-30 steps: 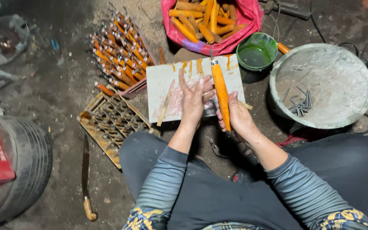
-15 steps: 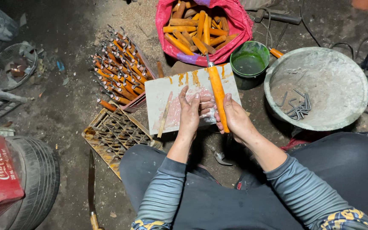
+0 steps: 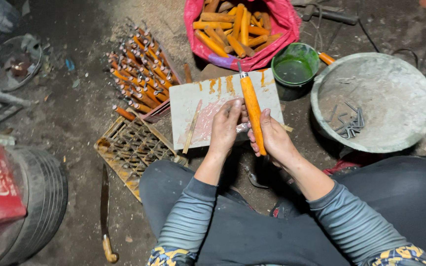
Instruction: The person inserts metal rods into orange cylindrical handles, wipes the handles with a cloth, and places the assembled tools into a crate. The person repeats this process with multiple handles and rods.
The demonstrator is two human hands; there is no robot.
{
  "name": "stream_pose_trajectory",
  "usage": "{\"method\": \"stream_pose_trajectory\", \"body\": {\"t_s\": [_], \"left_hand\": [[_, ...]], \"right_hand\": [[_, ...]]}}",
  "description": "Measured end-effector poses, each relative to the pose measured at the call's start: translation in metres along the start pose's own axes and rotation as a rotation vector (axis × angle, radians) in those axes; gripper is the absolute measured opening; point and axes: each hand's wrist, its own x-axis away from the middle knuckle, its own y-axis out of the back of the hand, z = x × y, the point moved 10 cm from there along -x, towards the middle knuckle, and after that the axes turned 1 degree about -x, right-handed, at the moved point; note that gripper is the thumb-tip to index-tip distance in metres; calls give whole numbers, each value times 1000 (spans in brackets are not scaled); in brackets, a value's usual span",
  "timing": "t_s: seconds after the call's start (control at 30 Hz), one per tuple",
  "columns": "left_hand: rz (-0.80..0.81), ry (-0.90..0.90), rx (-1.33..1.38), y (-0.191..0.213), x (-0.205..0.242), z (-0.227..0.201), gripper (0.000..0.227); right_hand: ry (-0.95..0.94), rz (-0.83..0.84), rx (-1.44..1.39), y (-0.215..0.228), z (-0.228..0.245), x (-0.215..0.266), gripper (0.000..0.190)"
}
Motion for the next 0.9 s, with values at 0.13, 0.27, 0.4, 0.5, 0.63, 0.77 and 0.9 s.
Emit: {"method": "stream_pose_trajectory", "body": {"t_s": [0.13, 0.27, 0.4, 0.5, 0.63, 0.77, 0.9], "left_hand": [[-61, -85, -158, 0, 6, -30, 37], [-127, -109, -359, 18, 13, -62, 37], [-246, -348, -452, 74, 35, -118, 32], [-454, -596, -813, 148, 52, -174, 29], [-585, -534, -493, 291, 52, -177, 31], [-909, -454, -876, 415, 43, -146, 33], [-1004, -443, -886, 497, 1, -80, 37]], "right_hand": [[42, 29, 116, -10, -6, -1, 67], [114, 52, 239, -20, -7, -1, 50], [402, 60, 631, -32, 11, 4, 35], [248, 20, 750, -20, -16, 2, 34], [205, 47, 778, -14, -44, 7, 40], [81, 33, 864, -2, -75, 4, 43], [8, 21, 895, 7, -96, -5, 49]]}}
